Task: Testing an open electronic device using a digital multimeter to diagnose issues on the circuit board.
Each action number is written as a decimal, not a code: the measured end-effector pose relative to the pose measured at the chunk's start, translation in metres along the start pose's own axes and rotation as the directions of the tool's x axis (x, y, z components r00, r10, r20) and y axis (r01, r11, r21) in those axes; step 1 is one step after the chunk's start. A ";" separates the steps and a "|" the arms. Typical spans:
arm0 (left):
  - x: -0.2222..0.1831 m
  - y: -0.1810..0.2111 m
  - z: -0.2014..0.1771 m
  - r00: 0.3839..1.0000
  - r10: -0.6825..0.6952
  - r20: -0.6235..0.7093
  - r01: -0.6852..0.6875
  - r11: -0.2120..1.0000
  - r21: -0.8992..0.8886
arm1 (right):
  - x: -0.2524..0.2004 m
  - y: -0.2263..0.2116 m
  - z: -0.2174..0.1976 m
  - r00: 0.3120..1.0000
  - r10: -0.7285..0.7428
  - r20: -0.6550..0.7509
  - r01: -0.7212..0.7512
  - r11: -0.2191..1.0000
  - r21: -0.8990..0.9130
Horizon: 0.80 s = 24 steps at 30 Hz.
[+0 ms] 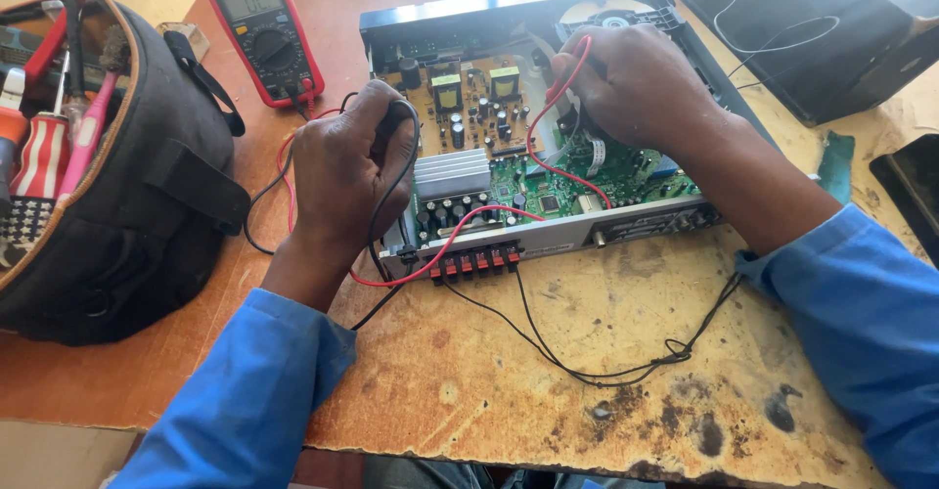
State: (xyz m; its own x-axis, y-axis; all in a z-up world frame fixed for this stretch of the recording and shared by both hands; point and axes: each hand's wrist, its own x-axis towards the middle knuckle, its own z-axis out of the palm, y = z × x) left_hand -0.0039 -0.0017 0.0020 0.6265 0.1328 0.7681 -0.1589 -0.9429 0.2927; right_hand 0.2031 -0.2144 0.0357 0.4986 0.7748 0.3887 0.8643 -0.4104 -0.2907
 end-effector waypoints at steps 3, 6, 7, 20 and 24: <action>0.001 0.000 -0.001 1.000 0.020 -0.007 -0.020 1.000 0.019 | 0.000 0.000 0.000 1.000 -0.001 -0.004 0.001 1.000 -0.004; 0.000 -0.003 0.001 1.000 0.026 0.001 -0.026 0.999 0.038 | 0.000 -0.002 -0.002 1.000 0.006 0.005 -0.006 1.000 -0.003; 0.000 -0.004 0.002 1.000 0.026 0.001 -0.026 0.999 0.039 | 0.000 -0.002 -0.002 1.000 0.005 0.005 -0.005 1.000 -0.003; 0.008 0.004 -0.015 0.999 -0.050 0.021 0.052 0.989 -0.139 | -0.002 -0.014 -0.017 0.993 0.015 -0.121 0.012 0.975 0.222; 0.008 0.005 -0.014 0.997 -0.075 0.009 0.075 0.983 -0.165 | -0.001 -0.017 -0.021 0.974 0.164 -0.153 -0.110 0.943 0.315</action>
State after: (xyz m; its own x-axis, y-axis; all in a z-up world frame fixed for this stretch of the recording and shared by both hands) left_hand -0.0102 -0.0015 0.0178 0.6432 0.2001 0.7391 -0.2356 -0.8667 0.4397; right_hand 0.1893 -0.2188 0.0589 0.6380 0.6141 0.4646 0.7394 -0.3202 -0.5922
